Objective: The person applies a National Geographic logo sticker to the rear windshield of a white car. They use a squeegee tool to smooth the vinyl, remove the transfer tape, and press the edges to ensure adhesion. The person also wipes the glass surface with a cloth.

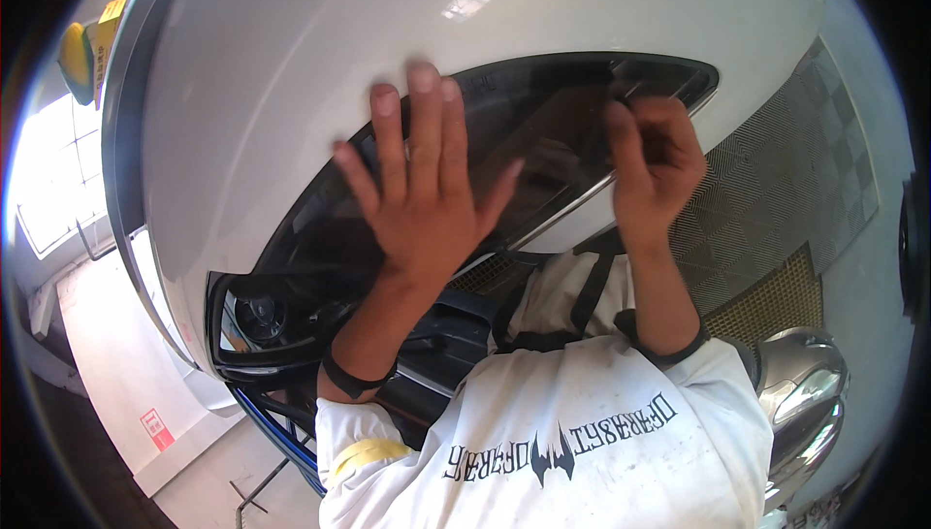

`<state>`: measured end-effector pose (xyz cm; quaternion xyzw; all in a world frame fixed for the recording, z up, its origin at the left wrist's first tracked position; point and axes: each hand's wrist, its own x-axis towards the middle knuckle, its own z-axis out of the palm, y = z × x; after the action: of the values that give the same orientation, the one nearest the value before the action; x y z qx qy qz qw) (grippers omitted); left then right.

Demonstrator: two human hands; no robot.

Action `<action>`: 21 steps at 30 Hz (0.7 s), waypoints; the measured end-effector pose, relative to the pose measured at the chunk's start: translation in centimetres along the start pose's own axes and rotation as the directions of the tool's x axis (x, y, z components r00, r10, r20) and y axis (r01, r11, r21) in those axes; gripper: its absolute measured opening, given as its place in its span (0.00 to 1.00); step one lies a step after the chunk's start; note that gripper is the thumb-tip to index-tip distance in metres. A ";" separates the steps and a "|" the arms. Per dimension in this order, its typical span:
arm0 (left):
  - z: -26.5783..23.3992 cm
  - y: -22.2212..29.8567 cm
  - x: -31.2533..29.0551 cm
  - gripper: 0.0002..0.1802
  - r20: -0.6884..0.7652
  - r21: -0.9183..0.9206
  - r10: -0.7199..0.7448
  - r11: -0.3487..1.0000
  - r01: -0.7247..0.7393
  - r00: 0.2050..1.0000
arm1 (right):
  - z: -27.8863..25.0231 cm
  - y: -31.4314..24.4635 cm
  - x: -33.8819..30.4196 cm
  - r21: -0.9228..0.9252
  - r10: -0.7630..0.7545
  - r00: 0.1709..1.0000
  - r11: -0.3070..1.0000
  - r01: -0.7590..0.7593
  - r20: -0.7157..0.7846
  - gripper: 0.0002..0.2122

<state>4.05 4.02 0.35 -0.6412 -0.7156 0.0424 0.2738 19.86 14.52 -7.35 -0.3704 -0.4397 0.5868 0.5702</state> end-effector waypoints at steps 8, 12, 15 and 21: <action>1.1 5.5 2.8 0.51 0.115 -0.007 0.157 0.987 -0.158 0.981 | -10.2 2.3 -0.7 -0.088 0.057 0.982 0.993 -0.074 -0.180 0.05; 1.9 8.3 4.4 0.50 0.143 0.030 0.233 0.970 -0.240 0.962 | -10.8 1.7 -0.3 -0.041 0.039 0.971 0.998 -0.050 -0.235 0.05; 2.5 9.4 5.7 0.49 0.159 0.069 0.378 0.917 -0.392 0.912 | -11.3 1.2 -0.1 -0.020 0.035 0.953 0.999 -0.043 -0.301 0.04; 1.4 11.7 8.8 0.49 0.409 -0.287 0.681 0.728 -0.623 0.608 | -15.2 -0.4 0.5 -0.039 -0.019 0.896 0.999 0.002 -0.443 0.03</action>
<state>13.61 14.72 -2.70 -0.8395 -0.4782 0.2579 0.0122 34.22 16.44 -12.14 -0.5026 -0.3114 0.4757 0.6512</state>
